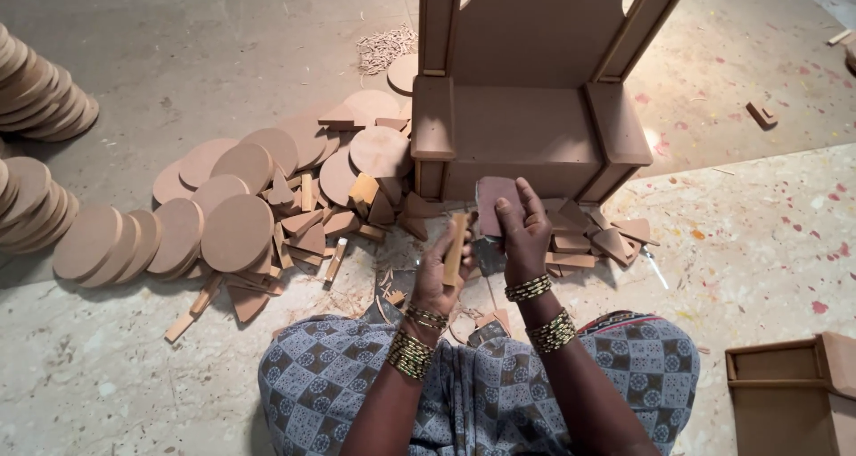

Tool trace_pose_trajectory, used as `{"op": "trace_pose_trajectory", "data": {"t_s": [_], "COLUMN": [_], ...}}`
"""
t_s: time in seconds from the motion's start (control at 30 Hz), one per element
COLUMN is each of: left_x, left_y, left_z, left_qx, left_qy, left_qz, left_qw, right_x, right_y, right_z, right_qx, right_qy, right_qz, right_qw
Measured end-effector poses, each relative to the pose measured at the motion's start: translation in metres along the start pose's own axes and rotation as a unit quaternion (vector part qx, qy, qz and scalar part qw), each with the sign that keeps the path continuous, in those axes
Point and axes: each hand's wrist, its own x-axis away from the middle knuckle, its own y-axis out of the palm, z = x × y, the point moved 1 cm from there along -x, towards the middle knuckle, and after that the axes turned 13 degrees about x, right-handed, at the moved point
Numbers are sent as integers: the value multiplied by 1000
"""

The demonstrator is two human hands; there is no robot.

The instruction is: The person sits on the floor and sands small wooden cut pieces one at a time, rubbing a sanding block over each piece by hand and setting finished pieces aside among a pile of wooden cutouts.

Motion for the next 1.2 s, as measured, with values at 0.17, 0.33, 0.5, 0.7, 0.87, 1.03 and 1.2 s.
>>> {"op": "trace_pose_trajectory", "data": {"t_s": [0.17, 0.33, 0.5, 0.7, 0.87, 1.03, 1.2], "left_x": [-8, -14, -9, -12, -15, -5, 9], "left_y": [0, 5, 1, -6, -9, 7, 33], "left_z": [9, 16, 15, -7, 13, 7, -3], "left_qx": [-19, 67, 110, 6, 147, 75, -45], "left_qy": [-1, -50, -28, 16, -9, -11, 15], "left_qz": [25, 11, -99, 49, -141, -58, 20], "left_qw": [1000, 996, 989, 999, 979, 995, 999], "right_x": [11, 57, 71, 9, 78, 74, 3], "right_y": [8, 20, 16, 21, 7, 4, 19], "right_z": [-11, -9, 5, -2, 5, 3, -1], "right_qx": [36, 125, 142, 169, 259, 232, 282], "right_qy": [-25, -9, 34, -256, -62, -108, -121], "right_qz": [-66, -115, -88, -25, -120, -91, 4], "right_qw": [997, 985, 985, 951, 956, 962, 952]}}
